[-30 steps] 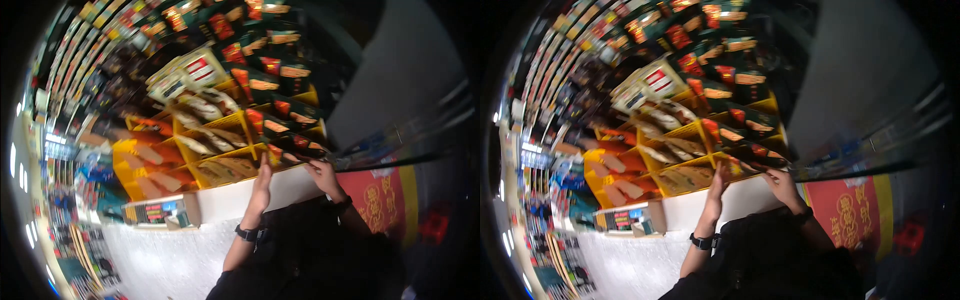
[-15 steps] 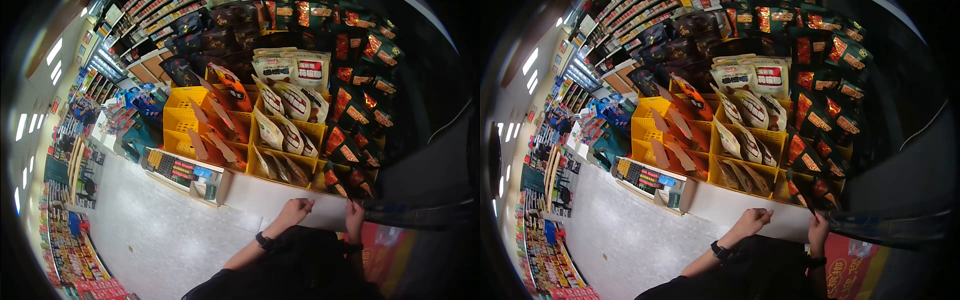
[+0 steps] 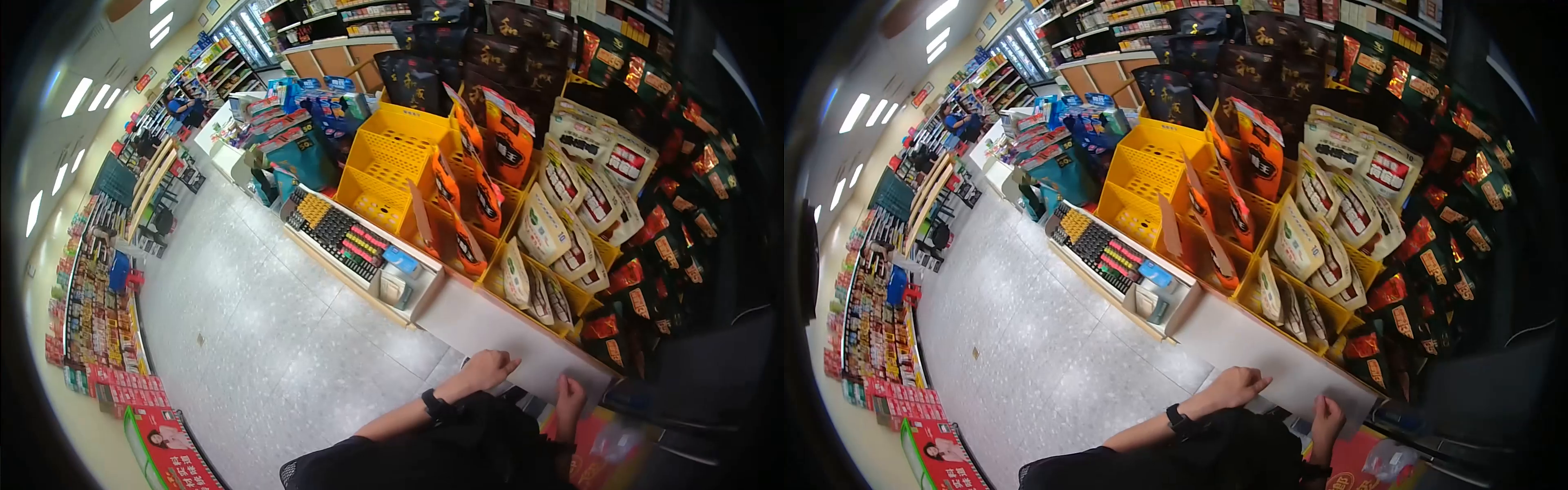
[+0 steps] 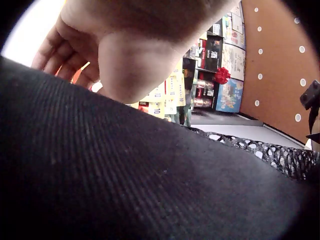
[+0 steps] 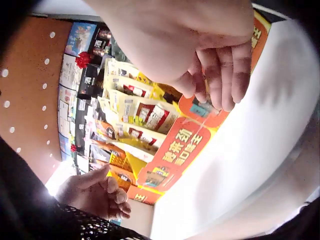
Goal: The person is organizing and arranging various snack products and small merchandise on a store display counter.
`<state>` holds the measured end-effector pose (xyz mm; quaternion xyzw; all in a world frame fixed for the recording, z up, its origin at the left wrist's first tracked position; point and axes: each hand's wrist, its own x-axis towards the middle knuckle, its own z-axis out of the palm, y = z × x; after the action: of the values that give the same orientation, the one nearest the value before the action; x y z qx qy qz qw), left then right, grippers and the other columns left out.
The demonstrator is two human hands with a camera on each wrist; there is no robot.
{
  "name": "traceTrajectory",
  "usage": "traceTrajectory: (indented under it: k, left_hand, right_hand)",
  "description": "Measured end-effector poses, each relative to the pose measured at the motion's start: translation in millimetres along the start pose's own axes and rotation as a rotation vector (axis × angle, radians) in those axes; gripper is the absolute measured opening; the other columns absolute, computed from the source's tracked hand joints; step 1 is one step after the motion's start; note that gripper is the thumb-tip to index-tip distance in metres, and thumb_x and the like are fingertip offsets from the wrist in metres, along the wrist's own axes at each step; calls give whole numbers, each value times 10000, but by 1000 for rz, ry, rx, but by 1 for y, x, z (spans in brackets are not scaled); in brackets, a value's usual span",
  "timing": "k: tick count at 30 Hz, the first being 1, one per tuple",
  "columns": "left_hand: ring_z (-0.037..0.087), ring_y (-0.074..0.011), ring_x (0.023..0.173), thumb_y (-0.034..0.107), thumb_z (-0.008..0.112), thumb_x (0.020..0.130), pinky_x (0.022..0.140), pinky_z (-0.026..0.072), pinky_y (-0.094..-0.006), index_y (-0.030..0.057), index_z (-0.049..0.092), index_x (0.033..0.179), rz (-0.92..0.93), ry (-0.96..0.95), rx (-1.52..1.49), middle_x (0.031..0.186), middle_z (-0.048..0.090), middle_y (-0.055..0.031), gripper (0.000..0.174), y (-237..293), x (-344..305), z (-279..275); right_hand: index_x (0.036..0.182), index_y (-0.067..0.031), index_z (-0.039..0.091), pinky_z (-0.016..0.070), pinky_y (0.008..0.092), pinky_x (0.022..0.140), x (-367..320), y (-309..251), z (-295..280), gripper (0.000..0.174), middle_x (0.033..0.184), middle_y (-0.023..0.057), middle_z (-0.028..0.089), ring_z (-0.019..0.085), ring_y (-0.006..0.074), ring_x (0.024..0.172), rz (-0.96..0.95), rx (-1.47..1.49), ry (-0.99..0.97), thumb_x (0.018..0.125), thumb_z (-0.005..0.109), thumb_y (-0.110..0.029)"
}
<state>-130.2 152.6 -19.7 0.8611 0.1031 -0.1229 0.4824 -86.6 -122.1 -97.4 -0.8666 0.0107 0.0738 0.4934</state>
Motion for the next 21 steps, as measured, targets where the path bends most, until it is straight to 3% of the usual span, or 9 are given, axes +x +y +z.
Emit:
traceTrajectory:
  k: [3,9,14,18,20,21]
  left_hand:
    - [634,-422,779,411,492,983,725,503,-470,-16,647,842,-63,-26,15,762,648,-244,476,-14,-17,-13]
    - [635,-423,793,406,516,963,734,501,-496,-10,650,794,-47,112,170,768,651,-242,469,-18,-50,-15]
    - [646,-412,770,414,529,954,718,512,-498,-10,666,773,47,87,202,754,650,-246,480,-15,-67,4]
    - [647,-405,797,441,488,972,739,508,-489,16,645,842,58,-29,296,763,663,-218,472,-11,-84,31]
    - [655,-429,787,438,497,969,688,516,-513,-38,643,849,133,-42,277,782,654,-274,513,-4,-100,42]
    - [653,-442,802,446,487,971,718,514,-514,-24,638,895,135,-88,236,791,658,-269,500,-3,-106,47]
  right_hand:
    - [986,53,677,498,291,637,-13,4,22,240,766,93,679,642,150,663,119,114,-81,928,643,-177]
    - [1024,46,681,509,295,665,-42,-5,24,232,777,107,692,653,155,686,36,83,-122,910,655,-155]
    - [1022,45,680,518,295,676,-80,-7,11,228,795,116,700,663,159,695,45,94,-31,917,646,-155]
    - [1031,49,668,533,296,679,-121,12,-5,207,851,134,705,685,160,754,13,162,76,955,581,-123]
    - [1044,64,655,542,308,678,-145,23,-12,204,874,146,702,694,172,791,34,194,138,963,564,-101]
    - [1044,79,645,546,316,685,-155,41,-11,208,878,151,698,695,187,795,43,236,162,967,557,-92]
